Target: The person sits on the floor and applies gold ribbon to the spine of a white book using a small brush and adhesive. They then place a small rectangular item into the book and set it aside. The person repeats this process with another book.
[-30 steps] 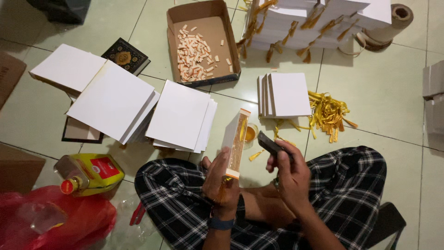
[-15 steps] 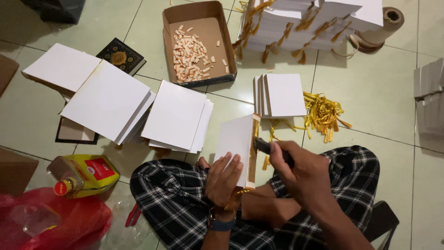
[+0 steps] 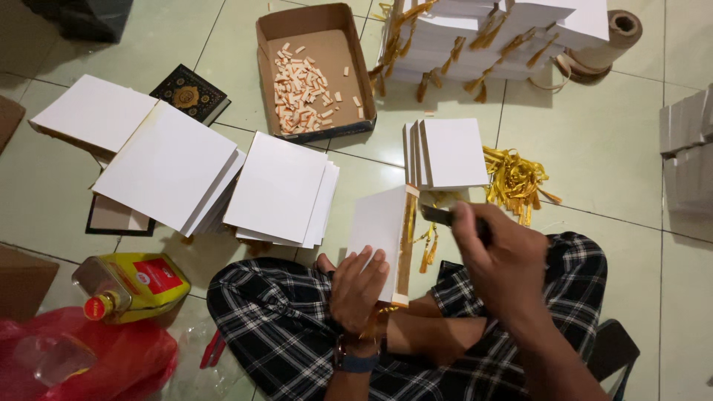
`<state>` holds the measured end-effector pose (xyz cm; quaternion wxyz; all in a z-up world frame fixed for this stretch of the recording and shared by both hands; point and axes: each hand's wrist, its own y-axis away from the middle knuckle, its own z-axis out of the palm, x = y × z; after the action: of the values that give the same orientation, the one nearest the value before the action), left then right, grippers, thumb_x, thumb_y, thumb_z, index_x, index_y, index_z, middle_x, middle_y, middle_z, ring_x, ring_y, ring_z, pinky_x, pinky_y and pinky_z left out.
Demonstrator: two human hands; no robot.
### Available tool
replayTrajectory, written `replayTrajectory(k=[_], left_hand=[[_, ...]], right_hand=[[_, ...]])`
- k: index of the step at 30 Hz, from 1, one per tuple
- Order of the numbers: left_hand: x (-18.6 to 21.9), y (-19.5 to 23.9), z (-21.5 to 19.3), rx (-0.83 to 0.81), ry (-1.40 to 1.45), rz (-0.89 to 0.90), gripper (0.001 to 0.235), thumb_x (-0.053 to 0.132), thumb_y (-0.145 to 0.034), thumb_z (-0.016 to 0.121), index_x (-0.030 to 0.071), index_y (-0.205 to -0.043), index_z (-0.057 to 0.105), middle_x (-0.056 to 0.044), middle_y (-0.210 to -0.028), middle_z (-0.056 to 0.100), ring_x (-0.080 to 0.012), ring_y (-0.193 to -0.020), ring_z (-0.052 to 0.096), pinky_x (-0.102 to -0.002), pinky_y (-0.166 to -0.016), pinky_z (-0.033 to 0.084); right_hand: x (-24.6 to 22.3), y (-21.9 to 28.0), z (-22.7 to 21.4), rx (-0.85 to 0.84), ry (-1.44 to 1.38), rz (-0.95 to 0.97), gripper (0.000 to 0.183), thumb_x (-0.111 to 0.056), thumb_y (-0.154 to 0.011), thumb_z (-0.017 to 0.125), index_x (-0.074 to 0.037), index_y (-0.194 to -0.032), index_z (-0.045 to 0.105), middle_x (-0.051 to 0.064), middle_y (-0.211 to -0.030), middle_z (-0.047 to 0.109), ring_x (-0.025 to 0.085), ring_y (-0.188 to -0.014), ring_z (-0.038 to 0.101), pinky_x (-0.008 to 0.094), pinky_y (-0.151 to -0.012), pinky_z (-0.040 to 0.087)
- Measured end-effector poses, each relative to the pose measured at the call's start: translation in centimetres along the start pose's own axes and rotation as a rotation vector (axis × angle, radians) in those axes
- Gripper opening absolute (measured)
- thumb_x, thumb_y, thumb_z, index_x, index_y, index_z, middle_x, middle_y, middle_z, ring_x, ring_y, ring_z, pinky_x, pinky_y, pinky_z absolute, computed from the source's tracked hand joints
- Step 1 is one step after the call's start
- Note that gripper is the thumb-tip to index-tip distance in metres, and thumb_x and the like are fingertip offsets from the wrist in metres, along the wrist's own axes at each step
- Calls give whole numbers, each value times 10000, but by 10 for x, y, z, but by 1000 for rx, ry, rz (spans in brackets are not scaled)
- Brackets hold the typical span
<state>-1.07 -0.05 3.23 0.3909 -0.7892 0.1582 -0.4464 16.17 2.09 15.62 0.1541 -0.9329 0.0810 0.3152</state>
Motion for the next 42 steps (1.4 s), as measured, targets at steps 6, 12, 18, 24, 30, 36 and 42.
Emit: replayTrajectory(k=[6,12,18,24,30,36,42], left_hand=[[3,-4,-7,-14,22,50,560,485,-1148,293,75,-1194,673,-124,-1168,766,-313,-1158,742,-498,-1017,606],[0,-4,-10,-42,60,-16,518,491,-1132,323,121,-1184,682,-102,-1182,767,-298,-1194,727,-623,-1223,355],[3,-9,-12,-59,93,-45,521,494,-1130,346,98,-1219,673,-122,-1202,752,-328,-1206,719,-731,-1251,232],[8,-10,-10,-14,45,-7,464,377,-1147,315,110,-1150,694,-98,-1134,783,-300,-1149,751,-662,-1243,248],[3,-7,-15,-130,56,-69,493,483,-1128,328,143,-1233,669,-96,-1230,760,-275,-1246,700,-672,-1262,201],[6,-12,-10,-26,117,-94,485,462,-1137,337,135,-1203,690,-109,-1181,763,-305,-1193,728,-737,-1272,185],[5,-8,-9,-12,95,-87,498,489,-1132,335,153,-1146,702,-76,-1111,788,-275,-1150,748,-680,-1241,250]], right_hand=[[-9,10,12,-128,-6,-139,276,-259,-1030,558,-76,-980,758,19,-594,694,102,-406,571,263,-345,429],[-14,28,-9,-241,-102,-295,199,-204,-986,607,-82,-992,764,-4,-693,748,104,-470,616,275,-431,448],[-9,9,-14,-244,-56,53,348,-309,-1004,533,-113,-891,798,-15,-484,667,71,-304,504,232,-242,334],[-1,1,21,-156,-9,-102,293,-272,-1049,532,-92,-934,733,17,-583,658,95,-391,561,231,-305,439],[-19,21,3,-168,40,-217,254,-277,-1024,555,-156,-857,702,3,-579,603,158,-437,506,324,-470,407],[-4,-1,-13,-308,-169,284,382,-314,-1020,540,-123,-881,840,5,-507,618,105,-379,452,248,-310,295],[18,-1,27,-51,-40,-61,325,-260,-1065,521,-62,-959,756,27,-563,644,97,-369,529,231,-233,382]])
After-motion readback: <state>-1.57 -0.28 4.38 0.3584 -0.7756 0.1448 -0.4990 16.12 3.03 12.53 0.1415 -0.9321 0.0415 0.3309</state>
